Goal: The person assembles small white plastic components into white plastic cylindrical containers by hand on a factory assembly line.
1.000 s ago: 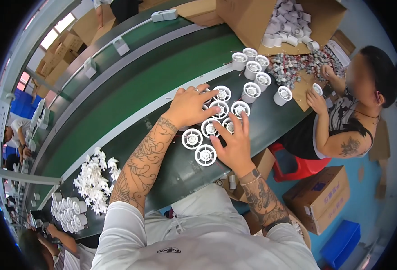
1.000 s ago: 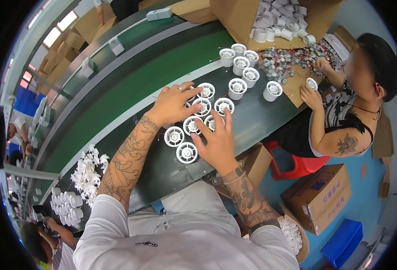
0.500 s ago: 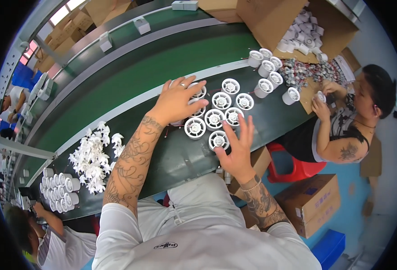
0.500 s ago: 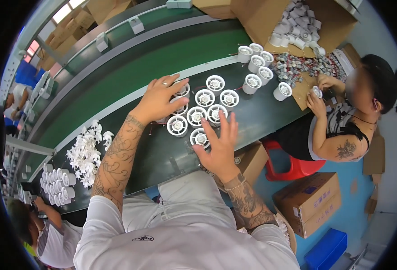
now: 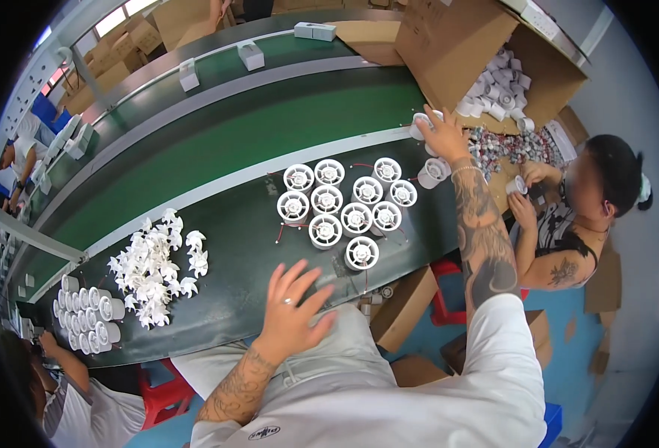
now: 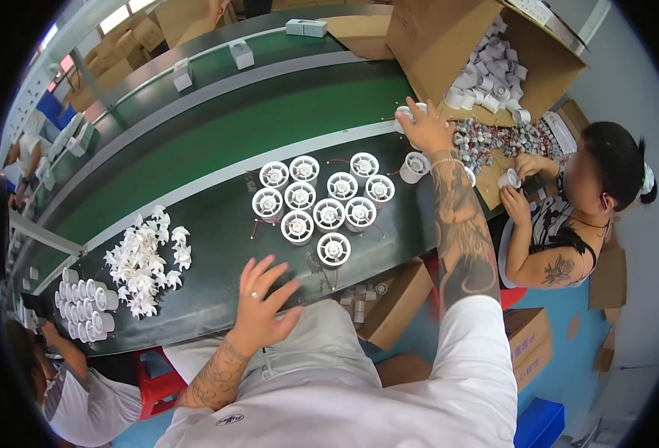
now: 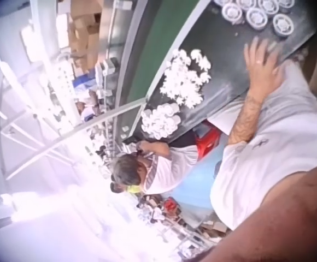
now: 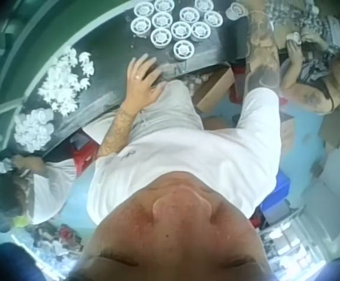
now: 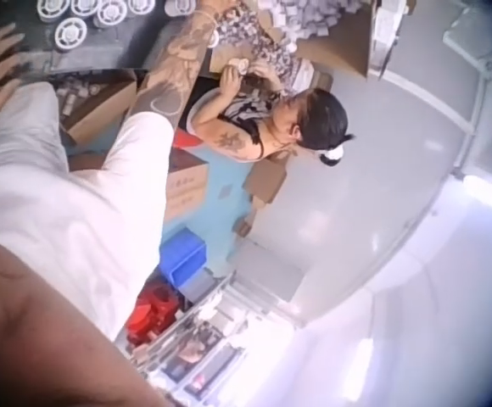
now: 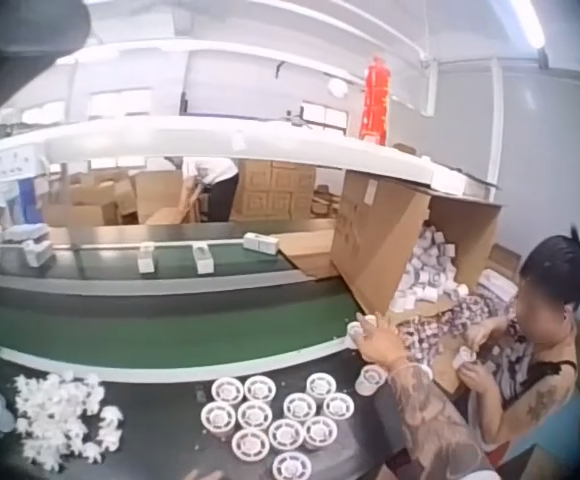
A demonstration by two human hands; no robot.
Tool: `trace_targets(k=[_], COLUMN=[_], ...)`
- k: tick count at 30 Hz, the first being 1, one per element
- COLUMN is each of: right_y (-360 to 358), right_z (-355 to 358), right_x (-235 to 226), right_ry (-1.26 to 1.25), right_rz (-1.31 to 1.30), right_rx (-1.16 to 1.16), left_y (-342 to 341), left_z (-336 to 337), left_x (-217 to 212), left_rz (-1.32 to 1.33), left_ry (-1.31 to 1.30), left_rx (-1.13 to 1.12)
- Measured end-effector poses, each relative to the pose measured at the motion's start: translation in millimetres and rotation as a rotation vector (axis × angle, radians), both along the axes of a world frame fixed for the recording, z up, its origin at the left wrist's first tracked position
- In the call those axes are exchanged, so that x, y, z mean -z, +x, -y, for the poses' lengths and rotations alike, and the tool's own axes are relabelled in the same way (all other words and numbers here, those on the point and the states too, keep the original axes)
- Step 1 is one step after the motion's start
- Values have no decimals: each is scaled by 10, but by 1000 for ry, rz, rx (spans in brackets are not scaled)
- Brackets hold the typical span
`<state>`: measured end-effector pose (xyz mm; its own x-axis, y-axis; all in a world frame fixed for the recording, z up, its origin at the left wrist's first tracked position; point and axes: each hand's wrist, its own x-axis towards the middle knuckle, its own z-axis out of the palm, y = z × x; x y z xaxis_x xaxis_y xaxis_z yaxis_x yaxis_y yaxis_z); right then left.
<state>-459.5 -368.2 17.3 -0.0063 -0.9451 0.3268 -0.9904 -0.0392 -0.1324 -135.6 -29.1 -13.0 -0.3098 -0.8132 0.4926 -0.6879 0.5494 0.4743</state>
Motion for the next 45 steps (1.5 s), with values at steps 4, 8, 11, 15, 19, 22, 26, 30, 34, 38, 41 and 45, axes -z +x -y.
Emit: trace_targets(k=[4,8,11,15,19,22,26,30,34,38,41,45], right_y=[22,24,123,110,358,560,804,463,823,1065,1150,1206], right_z=[278,163,-6,-166,-354,-509,-554,-621,-2188,-2922,-3088,-3165], right_x=[28,19,-39,79,94,64,201,212,-195,385,564,509], right_ry=[260,214,224,151,89,128,60,-274,-116,17,-76,-63], right_rz=[19,-61,-47,-38,-53,-14,-51,91,-120,-12,154,273], right_rx=[29,-22,-78,-190,-213,-229,-309,-545,-573,-504,-476,-489], left_y=[300,331,295,280,283,263,303,431,896,1163,1279,1339], left_z=[-245,-258,-206,-181,-184,-169,-217,-337,-464,-425,-443,-579], left_x=[211,268,260,249,259,267,265,220,171,140,180,233], left_rz=[-54,-134,-112,-107,-98,-89,-104,-136,42,340,416,367], left_ry=[47,37,8,18,-2,-13,-3,-59,-168,-30,29,75], left_rx=[-198,-259,-238,-205,-198,-206,-260,-331,-812,-985,-1002,-912])
